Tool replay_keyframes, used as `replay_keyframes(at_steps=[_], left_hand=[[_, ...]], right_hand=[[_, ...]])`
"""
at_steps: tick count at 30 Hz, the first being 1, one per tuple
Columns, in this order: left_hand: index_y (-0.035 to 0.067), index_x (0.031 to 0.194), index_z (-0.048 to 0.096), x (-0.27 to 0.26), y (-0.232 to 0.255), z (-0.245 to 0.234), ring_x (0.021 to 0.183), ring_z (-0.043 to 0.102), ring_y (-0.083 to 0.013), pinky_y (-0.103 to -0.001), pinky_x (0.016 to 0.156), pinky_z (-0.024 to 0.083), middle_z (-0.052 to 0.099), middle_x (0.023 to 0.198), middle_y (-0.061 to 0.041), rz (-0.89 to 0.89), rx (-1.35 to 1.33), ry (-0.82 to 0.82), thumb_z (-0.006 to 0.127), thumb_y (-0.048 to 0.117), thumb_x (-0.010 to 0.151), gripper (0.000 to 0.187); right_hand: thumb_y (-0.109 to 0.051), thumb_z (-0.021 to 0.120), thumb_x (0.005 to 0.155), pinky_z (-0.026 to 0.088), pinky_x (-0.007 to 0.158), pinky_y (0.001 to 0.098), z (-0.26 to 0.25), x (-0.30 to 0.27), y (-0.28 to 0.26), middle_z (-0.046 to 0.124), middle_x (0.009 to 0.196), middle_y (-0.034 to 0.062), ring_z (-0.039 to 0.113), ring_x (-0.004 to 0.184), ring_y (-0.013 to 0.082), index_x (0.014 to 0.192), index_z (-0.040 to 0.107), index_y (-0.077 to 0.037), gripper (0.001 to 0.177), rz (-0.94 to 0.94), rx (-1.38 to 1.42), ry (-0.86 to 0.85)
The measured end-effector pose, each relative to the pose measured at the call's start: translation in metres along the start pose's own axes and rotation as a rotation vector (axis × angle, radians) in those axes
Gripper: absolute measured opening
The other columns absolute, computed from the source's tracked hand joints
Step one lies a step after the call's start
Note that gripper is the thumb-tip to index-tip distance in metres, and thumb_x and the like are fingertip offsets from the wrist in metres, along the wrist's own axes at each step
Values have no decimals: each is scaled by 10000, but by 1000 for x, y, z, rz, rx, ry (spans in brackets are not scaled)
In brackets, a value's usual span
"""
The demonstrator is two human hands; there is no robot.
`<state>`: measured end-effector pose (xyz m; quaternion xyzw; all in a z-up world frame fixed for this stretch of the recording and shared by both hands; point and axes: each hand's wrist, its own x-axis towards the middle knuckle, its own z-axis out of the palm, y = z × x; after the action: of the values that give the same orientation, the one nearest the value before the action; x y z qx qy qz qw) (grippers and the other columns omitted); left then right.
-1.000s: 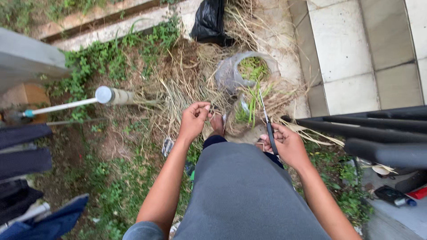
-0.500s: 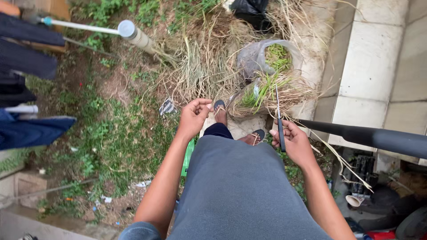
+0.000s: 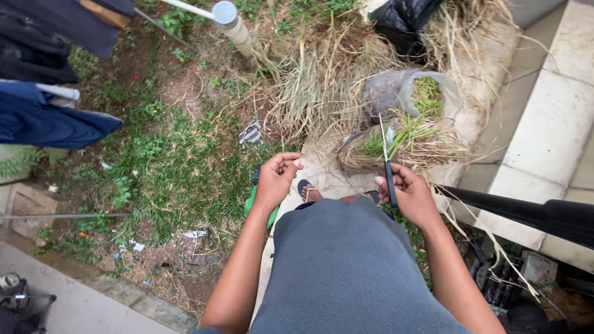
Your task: The person uses scissors to cut long green stalks of grass and places them into a clear plastic bag.
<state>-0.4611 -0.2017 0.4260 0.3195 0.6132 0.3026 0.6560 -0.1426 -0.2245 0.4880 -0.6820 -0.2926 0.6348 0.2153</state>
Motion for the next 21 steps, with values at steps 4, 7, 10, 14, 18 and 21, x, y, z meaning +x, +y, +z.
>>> replay_keyframes(at_steps=[4,7,10,14,18,21], left_hand=[[1,1187,693,-21,-17,-33,799,639,-46,-218,740,535,745,939,-36,47,-65,77,620,49,988,217],[3,1181,698,-31,-29,-61,789,629,-44,-216,727,519,750,935,-35,49,-114,169,643,58,982,214],[11,1183,705,-61,-41,-84,742,584,-47,-217,692,494,755,933,-30,32,-153,276,659,73,981,216],[21,1173,708,-87,-51,-108,746,586,-47,-215,699,497,757,929,-29,24,-148,389,664,92,982,208],[25,1169,697,-108,-65,-121,783,631,-46,-212,735,526,752,944,-24,76,-231,487,662,102,987,200],[23,1167,705,-123,-73,-122,779,624,-55,-215,719,511,754,938,-30,52,-242,573,663,106,982,208]], right_hand=[[-160,729,912,532,622,261,38,9,-11,677,779,28,653,679,106,1293,616,-3,427,-7,-34,-22],[-149,725,895,535,615,266,66,18,-20,684,793,13,658,688,99,1295,603,-5,442,-19,-22,-88],[-155,723,941,526,641,261,93,18,-25,666,796,19,635,691,103,1300,626,10,407,-28,-58,-171],[-139,713,916,549,659,261,120,22,-41,691,814,9,659,718,94,1334,607,-28,445,-52,-163,-240],[-170,709,924,554,648,267,144,23,-57,693,797,17,670,717,100,1330,612,-34,440,-61,-274,-307],[-178,718,917,541,656,258,157,22,-64,689,799,9,653,722,91,1337,618,-42,452,-33,-294,-348]])
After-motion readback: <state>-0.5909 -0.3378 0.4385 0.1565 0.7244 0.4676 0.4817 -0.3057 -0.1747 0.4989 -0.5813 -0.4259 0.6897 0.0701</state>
